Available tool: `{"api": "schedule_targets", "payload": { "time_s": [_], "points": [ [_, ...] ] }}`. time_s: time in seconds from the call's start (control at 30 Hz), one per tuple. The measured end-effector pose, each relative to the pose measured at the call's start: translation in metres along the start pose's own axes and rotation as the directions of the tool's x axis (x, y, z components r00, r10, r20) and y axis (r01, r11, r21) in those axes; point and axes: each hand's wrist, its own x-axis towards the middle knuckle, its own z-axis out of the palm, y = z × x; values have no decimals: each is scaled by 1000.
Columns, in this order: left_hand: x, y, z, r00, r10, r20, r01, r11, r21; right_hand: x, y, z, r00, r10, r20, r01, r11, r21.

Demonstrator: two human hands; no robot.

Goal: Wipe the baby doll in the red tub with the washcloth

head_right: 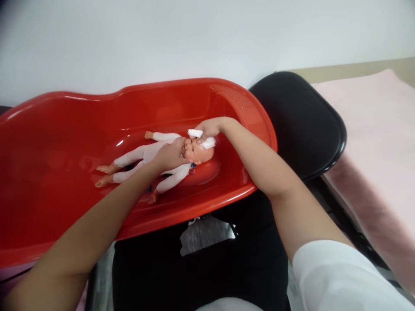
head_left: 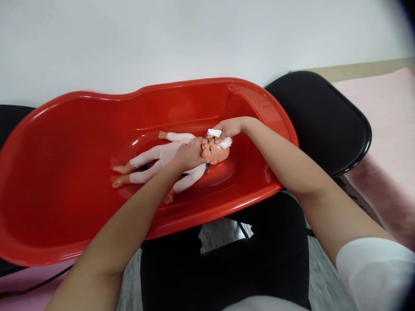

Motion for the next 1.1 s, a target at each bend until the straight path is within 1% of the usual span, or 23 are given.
{"api": "schedule_targets", "payload": {
  "time_s": [0.03, 0.1, 0.17, 0.23, 0.3, 0.37, 0.43, 0.47, 0.53, 0.6, 0.63, 0.7, 0.8, 0.93, 1.03, 1.1],
  "points": [
    [-1, 1, -1, 1000, 3, 5, -3, 1000, 16, 0, 0, 0, 1000, 26, 6, -26, 1000, -11],
    [-1, 3, -3, 1000, 13, 7, -13, 999, 38, 1, 2, 1, 993, 121, 2, -120, 990, -70],
    [-1, 4, -4, 1000, 13, 9, -13, 999, 43, 5, 3, 2, 975, 213, -69, -221, 964, -148],
    [-1, 3, -4, 1000, 3, 13, -3, 999, 42, 10, 4, 3, 962, 233, -140, -258, 945, -201],
    [0, 2, -3, 1000, -8, 10, 8, 999, 41, 13, 2, 2, 968, 215, -133, -241, 941, -239],
    [0, 1, -2, 1000, -12, 1, 12, 999, 43, 12, -1, -1, 973, 211, -90, -228, 932, -280],
    [0, 0, -1, 1000, 2, 0, -2, 999, 47, 7, -3, -5, 976, 213, -47, -218, 935, -280],
    [0, 0, 0, 1000, 11, 1, -11, 999, 48, 3, -4, -6, 977, 211, -9, -207, 947, -244],
    [0, -1, 1, 1000, 28, -11, -27, 999, 47, -3, -2, -6, 973, 190, 128, -177, 978, -107],
    [2, -3, 2, 999, 31, -18, -30, 998, 59, -4, 1, -1, 947, 149, 284, -164, 986, 31],
    [3, -3, 2, 999, 32, -18, -31, 997, 69, -2, 2, 3, 930, 128, 344, -161, 984, 69],
    [5, -5, 3, 999, 36, -9, -35, 995, 90, 7, 4, 12, 902, 110, 418, -159, 984, 85],
    [5, -7, 4, 999, 46, -3, -45, 995, 89, 17, 0, 24, 878, 122, 463, -168, 984, 59],
    [3, -5, 3, 999, 30, -11, -29, 997, 74, 18, -9, 32, 845, 97, 525, -156, 985, 69],
    [3, -4, 3, 1000, 20, -16, -19, 998, 60, 19, -11, 37, 831, 85, 549, -163, 982, 96],
    [3, -3, 4, 999, 25, -20, -24, 998, 62, 21, -7, 39, 829, 119, 546, -175, 983, 52]
  ]
}}
